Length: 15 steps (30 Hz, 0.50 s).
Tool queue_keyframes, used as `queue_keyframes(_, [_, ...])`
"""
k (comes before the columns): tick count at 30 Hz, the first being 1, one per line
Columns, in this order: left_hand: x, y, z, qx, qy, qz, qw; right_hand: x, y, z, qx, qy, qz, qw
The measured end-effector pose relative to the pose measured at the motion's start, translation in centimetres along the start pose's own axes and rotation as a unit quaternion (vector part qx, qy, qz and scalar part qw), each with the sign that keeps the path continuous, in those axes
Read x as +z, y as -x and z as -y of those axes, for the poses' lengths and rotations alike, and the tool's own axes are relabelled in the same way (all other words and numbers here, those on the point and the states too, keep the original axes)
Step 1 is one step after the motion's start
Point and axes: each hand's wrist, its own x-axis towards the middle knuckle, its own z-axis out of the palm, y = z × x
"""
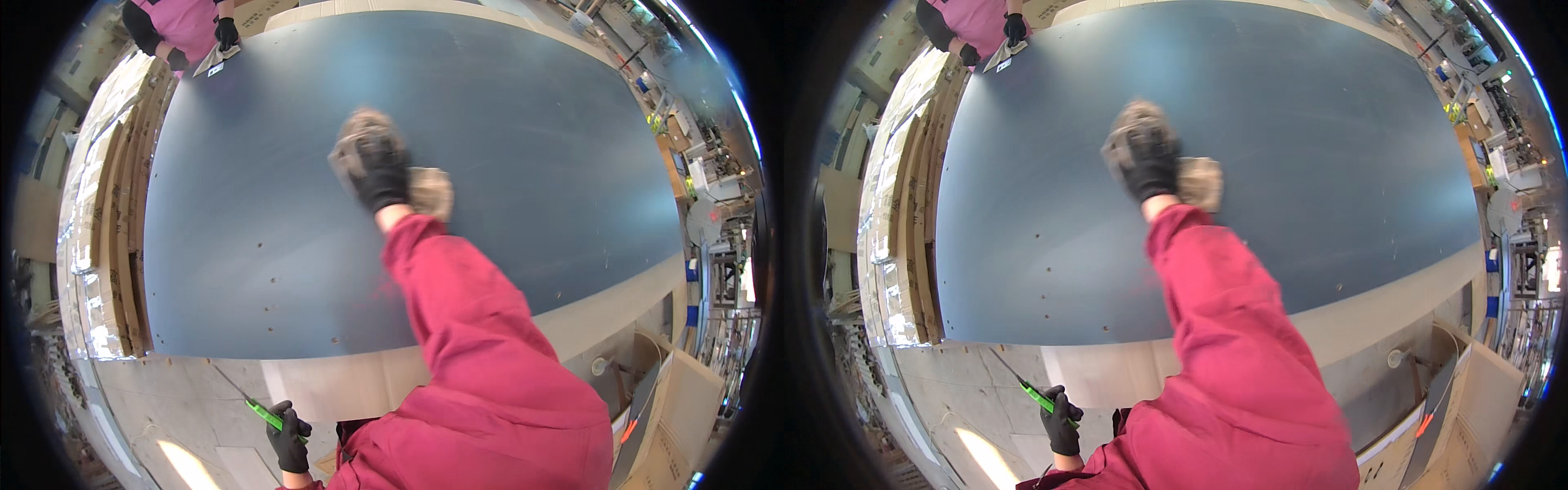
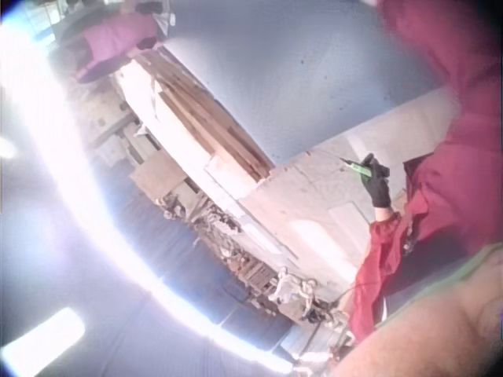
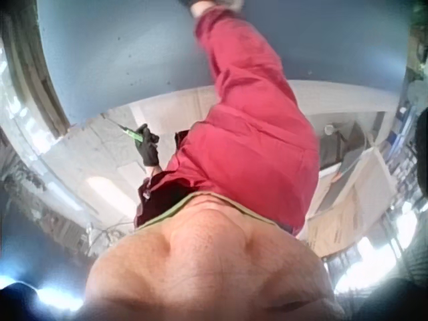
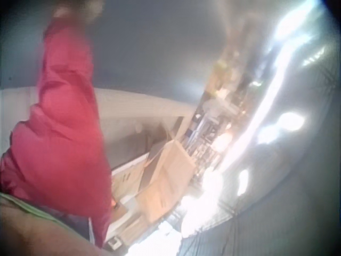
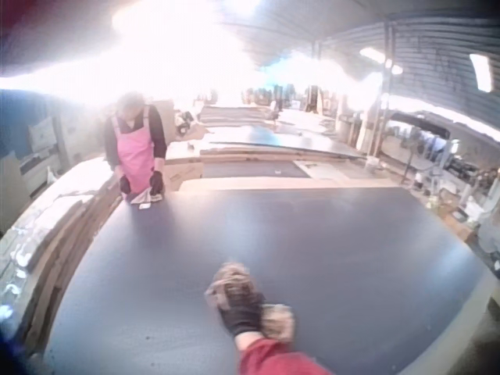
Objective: The person wipes a large gray panel with a cloth, then uses a green utility knife to scrape the surface. They place a cardboard sheet over the panel and align it with a coworker. The person continues to wipe and scrape the panel while the coworker assists with positioning the cardboard.
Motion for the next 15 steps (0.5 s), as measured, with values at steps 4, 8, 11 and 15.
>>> queue_keyframes(4, [7.7,2.8,0.5,0.014,-0.075,0.009,0.997,-7.4,1.8,-22.7,0.093,0.463,-0.053,0.880])
queue_keyframes(8, [14.1,5.9,1.2,-0.014,-0.070,0.012,0.997,-19.4,9.4,-42.9,0.315,0.152,-0.132,0.928])
queue_keyframes(11, [17.4,7.6,1.3,-0.045,-0.098,0.067,0.992,-29.3,19.7,-51.9,0.385,0.144,-0.154,0.898])
queue_keyframes(15, [20.2,8.5,2.1,-0.038,-0.081,0.084,0.992,-36.5,31.3,-56.1,0.422,0.351,-0.082,0.832])
